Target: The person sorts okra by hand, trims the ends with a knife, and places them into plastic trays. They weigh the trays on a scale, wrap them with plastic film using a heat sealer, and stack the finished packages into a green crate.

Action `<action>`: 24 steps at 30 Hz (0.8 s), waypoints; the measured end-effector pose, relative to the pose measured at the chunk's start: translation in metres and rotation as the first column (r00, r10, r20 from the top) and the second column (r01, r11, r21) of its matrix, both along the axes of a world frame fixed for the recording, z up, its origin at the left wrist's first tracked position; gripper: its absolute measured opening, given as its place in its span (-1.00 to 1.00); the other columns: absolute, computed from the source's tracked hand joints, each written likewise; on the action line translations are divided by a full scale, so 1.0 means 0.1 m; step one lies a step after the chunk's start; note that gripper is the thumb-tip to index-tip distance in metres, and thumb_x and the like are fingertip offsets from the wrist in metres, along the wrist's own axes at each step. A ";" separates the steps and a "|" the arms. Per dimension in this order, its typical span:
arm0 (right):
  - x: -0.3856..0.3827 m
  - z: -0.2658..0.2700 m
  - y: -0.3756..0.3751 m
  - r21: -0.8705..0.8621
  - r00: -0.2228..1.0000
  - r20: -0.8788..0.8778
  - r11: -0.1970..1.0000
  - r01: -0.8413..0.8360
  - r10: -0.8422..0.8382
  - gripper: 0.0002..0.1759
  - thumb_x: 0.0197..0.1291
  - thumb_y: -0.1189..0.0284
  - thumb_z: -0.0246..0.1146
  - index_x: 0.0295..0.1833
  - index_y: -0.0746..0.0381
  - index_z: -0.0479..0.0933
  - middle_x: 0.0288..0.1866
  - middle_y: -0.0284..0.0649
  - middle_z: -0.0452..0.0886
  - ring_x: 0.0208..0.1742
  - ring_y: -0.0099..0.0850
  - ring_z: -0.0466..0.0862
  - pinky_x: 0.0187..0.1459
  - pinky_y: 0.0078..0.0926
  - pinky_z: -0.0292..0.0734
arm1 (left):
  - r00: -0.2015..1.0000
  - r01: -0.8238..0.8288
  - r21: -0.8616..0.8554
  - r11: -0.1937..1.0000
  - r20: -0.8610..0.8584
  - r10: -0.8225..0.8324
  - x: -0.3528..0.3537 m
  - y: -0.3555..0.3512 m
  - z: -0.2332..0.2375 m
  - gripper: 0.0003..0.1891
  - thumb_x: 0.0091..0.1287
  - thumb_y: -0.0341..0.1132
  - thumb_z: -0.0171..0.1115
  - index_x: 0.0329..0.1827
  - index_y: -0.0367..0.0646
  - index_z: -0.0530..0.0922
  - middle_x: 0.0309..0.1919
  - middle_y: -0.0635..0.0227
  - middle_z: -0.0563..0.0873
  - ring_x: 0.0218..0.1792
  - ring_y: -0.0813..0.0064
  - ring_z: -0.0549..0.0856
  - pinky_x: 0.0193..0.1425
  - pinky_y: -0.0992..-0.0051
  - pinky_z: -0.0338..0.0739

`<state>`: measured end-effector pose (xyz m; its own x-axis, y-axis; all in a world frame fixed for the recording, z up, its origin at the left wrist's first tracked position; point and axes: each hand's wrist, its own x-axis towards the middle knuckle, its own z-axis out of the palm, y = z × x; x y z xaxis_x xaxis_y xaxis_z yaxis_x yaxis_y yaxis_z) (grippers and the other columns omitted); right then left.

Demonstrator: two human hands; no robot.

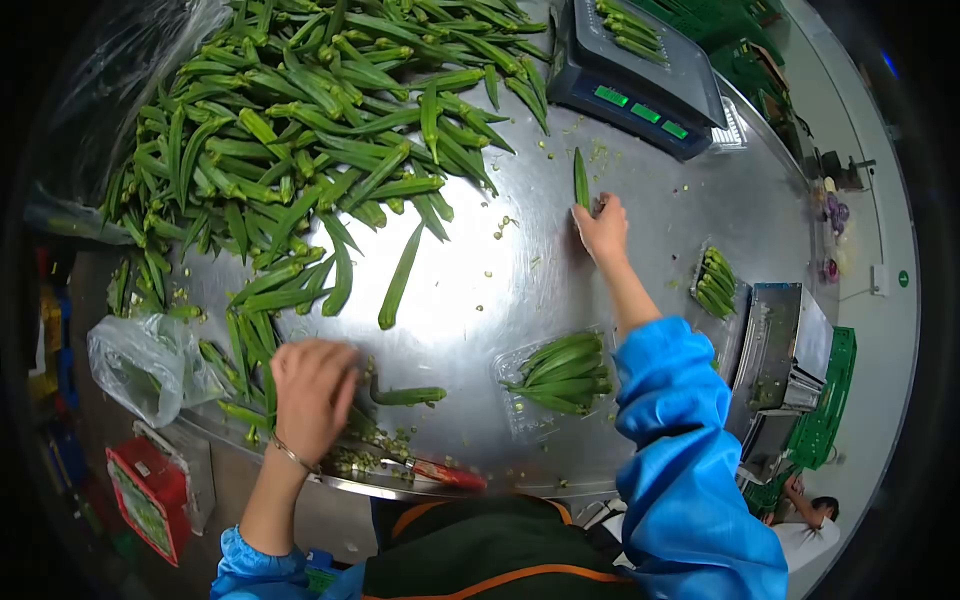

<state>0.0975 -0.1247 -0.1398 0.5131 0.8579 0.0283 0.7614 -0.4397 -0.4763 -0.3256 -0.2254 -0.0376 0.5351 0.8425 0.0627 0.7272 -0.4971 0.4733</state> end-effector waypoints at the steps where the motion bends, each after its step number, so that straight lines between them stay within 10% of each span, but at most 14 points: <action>1: -0.02 0.05 0.08 -0.169 0.998 0.064 0.985 0.031 -0.021 -0.49 0.01 0.25 0.21 0.03 0.36 0.41 -0.28 -0.14 0.54 -0.21 -0.30 0.52 -0.12 -0.36 0.40 | 0.997 -0.068 0.071 0.995 -0.016 0.069 0.00 0.16 -0.02 -0.61 0.01 -0.36 0.28 -0.05 -0.14 0.49 -0.11 0.32 0.55 0.02 0.25 0.43 0.17 0.20 0.17; 2: -0.06 0.10 0.08 -0.164 0.997 0.070 0.986 0.041 -0.030 -0.49 0.01 0.25 0.21 0.03 0.36 0.41 -0.28 -0.14 0.54 -0.21 -0.30 0.52 -0.12 -0.36 0.40 | 0.990 -0.130 0.141 0.981 -0.027 0.135 0.00 0.31 -0.04 -0.59 0.00 -0.37 0.28 -0.03 -0.17 0.47 -0.10 0.28 0.54 0.01 0.24 0.43 0.17 0.20 0.17; 3: -0.22 0.28 0.06 -0.146 0.936 -0.326 0.985 0.087 -0.131 -0.51 0.06 0.25 0.18 0.04 0.35 0.40 -0.29 -0.19 0.55 -0.24 -0.35 0.52 -0.13 -0.36 0.40 | 0.992 -0.123 0.145 0.982 -0.017 0.127 0.01 0.43 -0.09 -0.59 0.00 -0.37 0.28 -0.03 -0.17 0.47 -0.10 0.28 0.54 0.01 0.24 0.43 0.17 0.20 0.17; 4: -0.36 0.46 0.05 -0.141 0.720 -0.667 0.982 0.129 -0.191 -0.53 0.11 0.25 0.15 0.06 0.34 0.39 -0.31 -0.24 0.55 -0.27 -0.41 0.51 -0.15 -0.37 0.41 | 0.985 -0.141 0.162 0.977 -0.073 0.154 0.03 0.54 -0.19 -0.57 -0.01 -0.38 0.28 -0.01 -0.19 0.45 -0.12 0.26 0.54 -0.01 0.23 0.43 0.16 0.20 0.17; 6: -0.53 0.70 -0.14 -0.014 -0.340 -0.940 1.000 0.007 -0.011 -0.59 0.20 0.30 0.07 0.08 0.35 0.37 -0.29 -0.27 0.55 -0.31 -0.47 0.50 -0.17 -0.40 0.39 | 0.974 -0.073 0.197 0.978 -0.198 0.113 0.04 0.64 -0.55 -0.51 -0.04 -0.39 0.28 0.03 -0.22 0.41 -0.21 0.24 0.55 -0.06 0.24 0.45 0.16 0.21 0.18; 8: -0.93 1.18 -0.34 0.037 -0.442 -0.895 0.998 0.050 0.055 -0.60 0.25 0.36 -0.01 0.11 0.39 0.33 -0.27 -0.23 0.56 -0.32 -0.46 0.49 -0.17 -0.43 0.36 | 0.974 -0.003 0.145 0.989 -0.222 0.035 0.05 0.56 -0.59 -0.52 -0.04 -0.39 0.28 0.01 -0.20 0.43 -0.23 0.26 0.55 -0.06 0.26 0.46 0.15 0.21 0.18; 14: -1.22 1.42 -0.50 0.212 -0.498 -0.852 0.976 -0.053 0.158 -0.54 0.23 0.35 -0.03 0.14 0.43 0.30 -0.21 -0.17 0.55 -0.31 -0.43 0.50 -0.15 -0.43 0.34 | 0.974 0.168 -0.064 0.984 -0.145 -0.176 0.07 0.29 -0.02 -0.66 -0.05 -0.38 0.29 -0.14 -0.16 0.53 -0.29 0.32 0.58 -0.09 0.31 0.49 0.12 0.20 0.21; 17: -1.38 1.45 -0.48 0.263 -0.518 -0.837 0.960 -0.095 0.178 -0.54 0.20 0.34 0.00 0.14 0.44 0.31 -0.21 -0.14 0.55 -0.30 -0.43 0.50 -0.12 -0.41 0.33 | 0.980 0.091 0.080 0.993 0.173 -0.104 0.18 0.29 0.22 -0.67 -0.03 -0.40 0.27 -0.13 -0.13 0.55 -0.25 0.37 0.58 -0.10 0.33 0.50 0.11 0.23 0.24; 20: -1.59 1.51 -0.46 0.262 -0.417 -0.895 0.945 -0.199 0.160 -0.57 0.20 0.37 0.03 0.10 0.44 0.35 -0.22 -0.16 0.55 -0.31 -0.45 0.49 -0.13 -0.43 0.35 | 0.964 0.057 0.274 0.960 0.236 -0.125 0.29 0.36 0.58 -0.70 0.04 -0.43 0.20 -0.10 -0.09 0.55 -0.16 0.42 0.57 -0.05 0.36 0.51 0.11 0.25 0.26; 22: -1.76 1.53 -0.50 -0.034 -0.047 -0.997 0.942 -0.333 -0.053 -0.61 0.22 0.34 0.06 0.05 0.42 0.40 -0.27 -0.18 0.56 -0.32 -0.48 0.50 -0.17 -0.51 0.38 | 0.974 0.010 0.361 0.933 0.209 -0.091 0.32 0.44 0.68 -0.69 0.04 -0.44 0.18 -0.09 -0.09 0.55 -0.15 0.42 0.57 -0.05 0.37 0.51 0.10 0.25 0.27; 24: -1.96 1.55 -0.59 -0.113 0.006 -0.991 0.826 -0.553 -0.132 -0.62 0.23 0.31 0.08 0.00 0.39 0.44 -0.29 -0.20 0.57 -0.32 -0.50 0.50 -0.19 -0.55 0.39 | 0.982 0.007 0.405 0.914 0.169 -0.082 0.17 0.49 0.65 -0.64 0.03 -0.44 0.17 -0.04 -0.11 0.53 -0.10 0.38 0.58 -0.08 0.39 0.55 0.06 0.33 0.34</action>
